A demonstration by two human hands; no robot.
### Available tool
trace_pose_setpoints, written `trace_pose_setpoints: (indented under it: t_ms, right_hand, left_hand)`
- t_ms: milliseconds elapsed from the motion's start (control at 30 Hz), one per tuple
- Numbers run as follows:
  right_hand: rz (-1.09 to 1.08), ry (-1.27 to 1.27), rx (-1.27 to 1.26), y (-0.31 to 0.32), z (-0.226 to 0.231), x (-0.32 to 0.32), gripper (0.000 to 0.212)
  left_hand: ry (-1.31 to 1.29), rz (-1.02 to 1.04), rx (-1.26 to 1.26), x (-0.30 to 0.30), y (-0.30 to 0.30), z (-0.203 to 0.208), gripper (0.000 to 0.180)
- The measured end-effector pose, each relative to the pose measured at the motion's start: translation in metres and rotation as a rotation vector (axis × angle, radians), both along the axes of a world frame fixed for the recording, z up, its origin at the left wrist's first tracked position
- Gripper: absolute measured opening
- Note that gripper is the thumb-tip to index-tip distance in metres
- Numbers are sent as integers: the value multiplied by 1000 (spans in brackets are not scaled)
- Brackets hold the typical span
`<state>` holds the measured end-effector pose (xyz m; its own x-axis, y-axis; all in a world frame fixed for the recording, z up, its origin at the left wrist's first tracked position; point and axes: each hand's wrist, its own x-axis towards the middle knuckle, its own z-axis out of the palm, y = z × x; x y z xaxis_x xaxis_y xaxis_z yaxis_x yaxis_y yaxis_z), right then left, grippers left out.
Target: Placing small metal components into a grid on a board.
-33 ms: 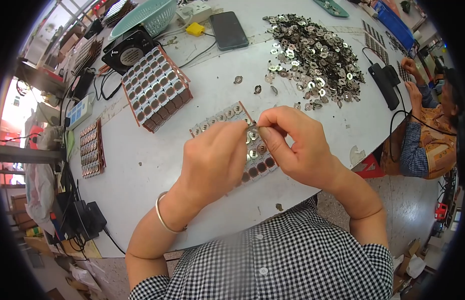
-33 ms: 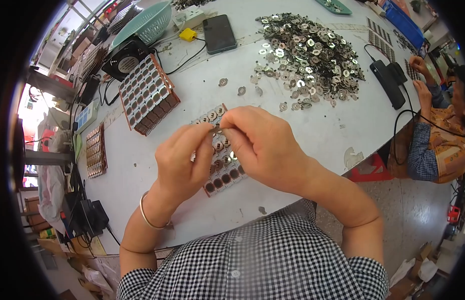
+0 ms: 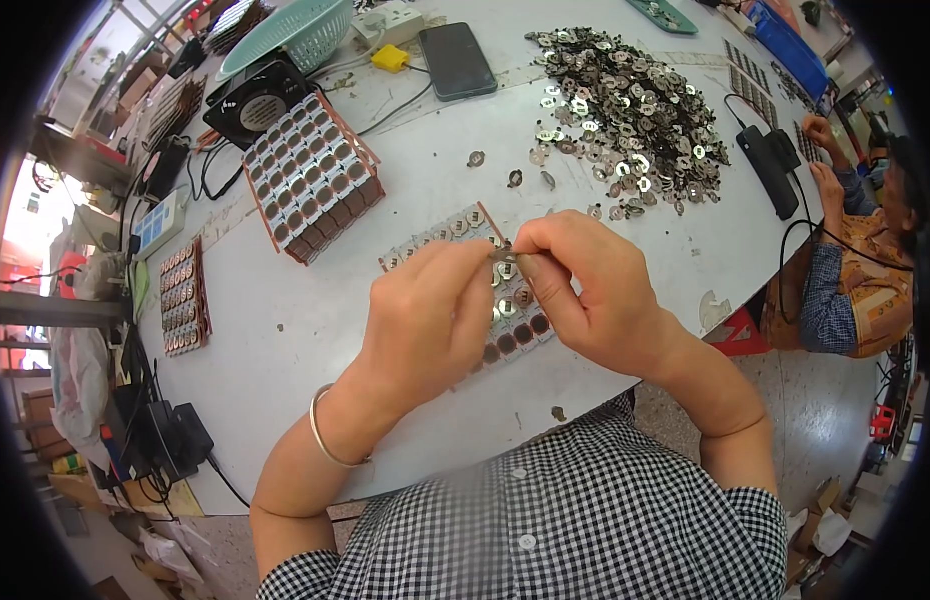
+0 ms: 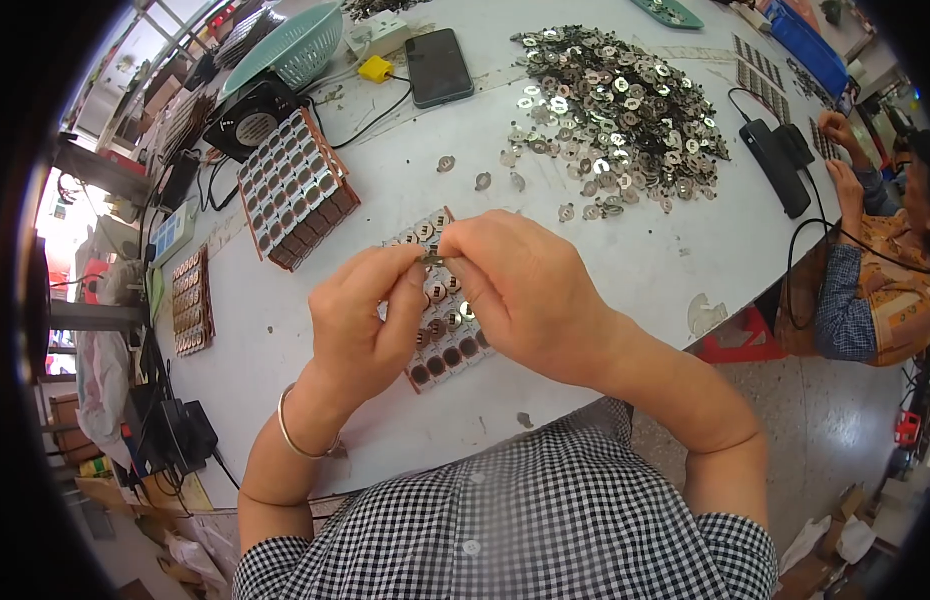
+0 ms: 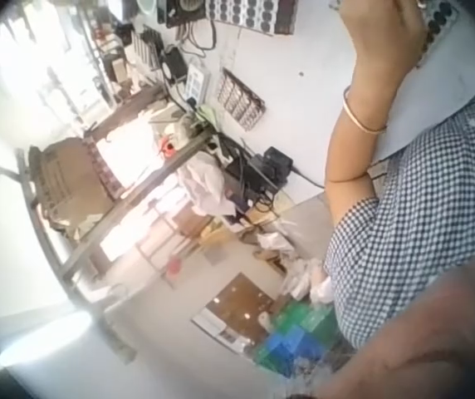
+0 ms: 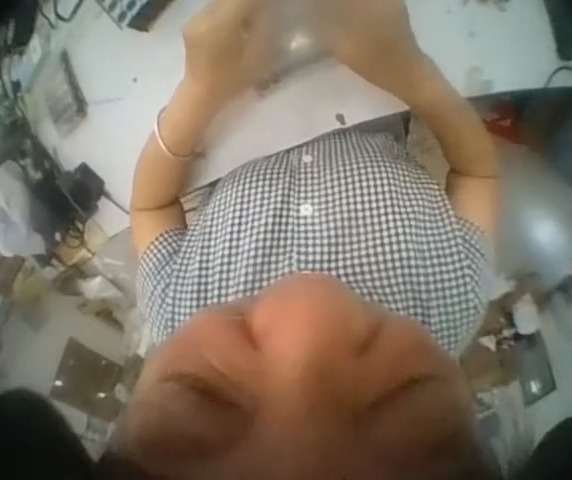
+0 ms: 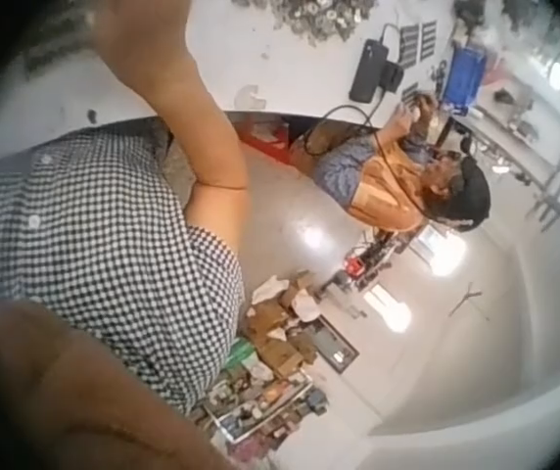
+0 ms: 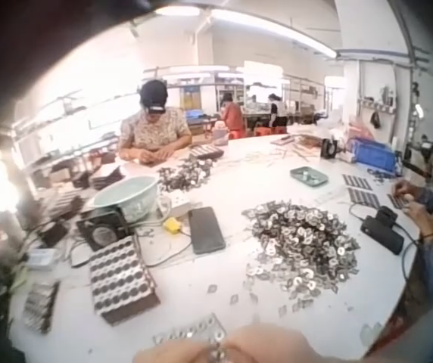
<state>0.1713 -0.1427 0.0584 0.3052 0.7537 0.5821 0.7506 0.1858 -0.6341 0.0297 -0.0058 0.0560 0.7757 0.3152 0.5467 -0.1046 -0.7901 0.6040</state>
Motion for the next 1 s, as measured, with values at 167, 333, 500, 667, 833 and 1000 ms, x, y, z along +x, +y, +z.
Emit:
trace_pose_setpoints:
  t_ms: [167, 333, 500, 667, 833, 1000]
  right_hand:
    - [77, 21, -159, -3, 12, 16, 5]
    - [187, 1039, -554, 3, 21, 12, 10]
    - [177, 1659, -370, 10, 20, -11, 13]
    - [127, 987, -254, 9, -4, -13, 8]
    - [29, 148, -105, 11, -8, 6, 11]
    - [152, -98, -73, 11, 11, 13, 10]
  left_hand:
    - [52, -20, -90, -2, 2, -4, 17]
    - [-7, 28, 363, 6, 7, 0, 19]
    - [-124, 65, 317, 9, 12, -9, 20]
    - [-39, 75, -180, 3, 4, -9, 15]
    - [-143, 52, 215, 3, 9, -7, 13]
    - [-124, 18, 158, 0, 6, -4, 18]
